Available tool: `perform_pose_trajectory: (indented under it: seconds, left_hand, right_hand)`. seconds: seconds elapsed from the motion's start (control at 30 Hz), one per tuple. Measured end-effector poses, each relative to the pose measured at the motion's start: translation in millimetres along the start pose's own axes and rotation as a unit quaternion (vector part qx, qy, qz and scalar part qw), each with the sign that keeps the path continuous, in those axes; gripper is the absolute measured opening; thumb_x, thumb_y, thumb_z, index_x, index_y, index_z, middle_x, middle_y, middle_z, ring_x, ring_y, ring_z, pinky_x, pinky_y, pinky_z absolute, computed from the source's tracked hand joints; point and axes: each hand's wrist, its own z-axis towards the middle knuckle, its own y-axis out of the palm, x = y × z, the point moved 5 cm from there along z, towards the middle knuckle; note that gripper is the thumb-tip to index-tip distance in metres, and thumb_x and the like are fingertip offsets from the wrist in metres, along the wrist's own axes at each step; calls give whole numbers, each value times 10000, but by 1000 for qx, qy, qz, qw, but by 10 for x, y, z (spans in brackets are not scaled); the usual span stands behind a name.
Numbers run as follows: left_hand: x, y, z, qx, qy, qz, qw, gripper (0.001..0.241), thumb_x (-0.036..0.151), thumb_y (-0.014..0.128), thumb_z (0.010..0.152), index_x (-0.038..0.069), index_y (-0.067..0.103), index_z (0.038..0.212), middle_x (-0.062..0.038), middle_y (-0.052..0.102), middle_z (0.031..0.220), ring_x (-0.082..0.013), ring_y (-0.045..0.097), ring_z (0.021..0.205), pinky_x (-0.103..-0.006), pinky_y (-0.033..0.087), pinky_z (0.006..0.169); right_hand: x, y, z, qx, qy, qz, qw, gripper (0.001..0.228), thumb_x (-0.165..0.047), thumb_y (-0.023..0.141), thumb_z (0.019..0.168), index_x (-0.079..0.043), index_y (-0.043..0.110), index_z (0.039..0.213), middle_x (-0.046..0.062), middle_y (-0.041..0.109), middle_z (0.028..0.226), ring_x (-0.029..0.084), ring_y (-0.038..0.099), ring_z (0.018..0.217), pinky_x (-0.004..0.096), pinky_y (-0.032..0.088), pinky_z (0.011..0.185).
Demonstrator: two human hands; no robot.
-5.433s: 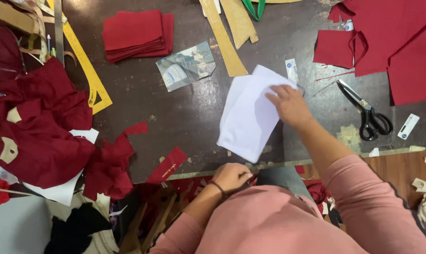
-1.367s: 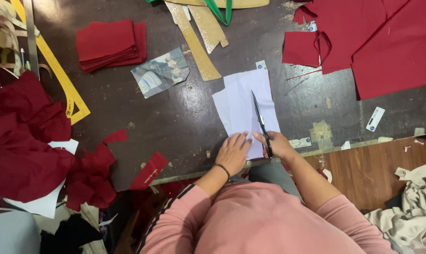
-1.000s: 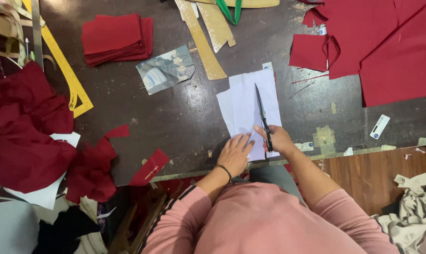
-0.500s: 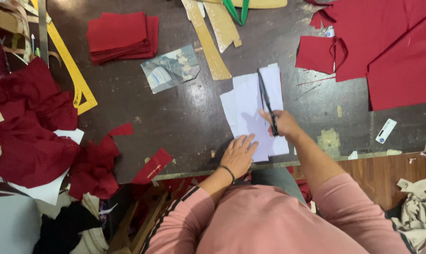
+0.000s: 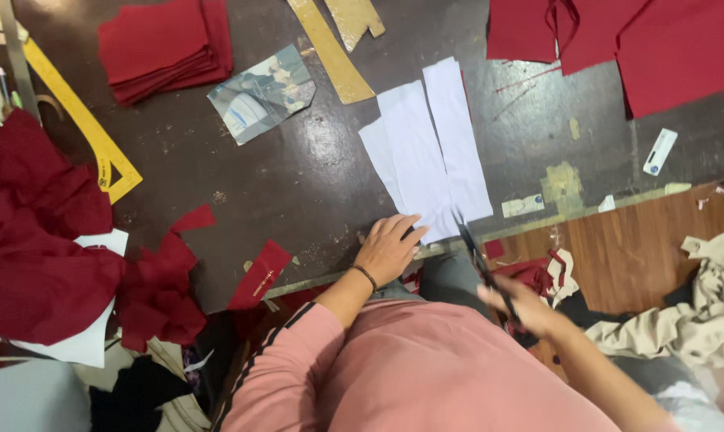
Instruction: The person cuts a large piece of red fabric into smaller rectangular pieces using scissors. They then fold the cut pieces and place them on the table. Later, the person picks up a white sheet of paper, folds it, and cuts it into strips.
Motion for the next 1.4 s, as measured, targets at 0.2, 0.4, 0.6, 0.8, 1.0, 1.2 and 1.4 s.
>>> perform_pose_trajectory:
  seconds: [0.2,0.4,0.6,0.8,1.0,1.2,1.4]
  left_hand:
    - [70,-148,14,-62,-10,-30,998,491,179,680,932,159,575,1411,-91,521,1489,-320,480,1343,-532,416,1080]
    - [-14,133,-103,-12,49,34,998,559,296,681,910,175,530,1435,-103,522,1408,-307,462,1360,-488,408,1089]
    - [60,49,-97,-36,46,42,997,542,284,686,919,157,544,1427,-115,511,1430,-306,453,1372,-487,394,1119]
    - [62,68,-102,-47,41,44,997,539,292,665,930,157,541,1438,-120,503,1449,-310,439,1390,-494,372,1144]
    - [52,83,-118,-41,41,48,997,525,300,658,926,163,540,1419,-113,495,1452,-306,425,1393,-488,357,1160]
    - [56,73,-121,-48,35,42,997,500,284,650,939,155,544,1410,-112,495,1456,-303,422,1398,-493,352,1168]
    - [72,65,-113,-58,29,41,997,491,302,643,939,157,544,1397,-111,481,1474,-302,410,1414,-490,332,1181]
  right_hand:
    - [404,378,-122,-45,105,-139,984,585,-673,536,861,-99,620,933,47,670,885,164,605,859,330,434,767]
    - [427,626,212,18,50,-109,993,679,-821,640,771,-163,698,928,169,754,910,380,720,1049,429,519,917]
    - [634,743,269,32,40,-108,993,667,-838,647,754,-180,640,862,150,731,817,373,727,998,449,533,885]
    - [632,750,384,57,21,-117,991,681,-842,639,755,-171,615,869,151,722,798,379,725,980,466,531,867]
    - [884,798,535,85,32,-102,991,598,-741,704,789,-148,621,801,161,704,745,368,720,932,453,515,826]
    - [314,703,287,62,47,-115,990,675,-834,670,726,-167,641,830,148,724,785,344,731,967,445,539,838]
    - [212,653,426,64,33,-124,990,673,-819,645,763,-152,648,850,174,719,796,376,723,986,467,534,858]
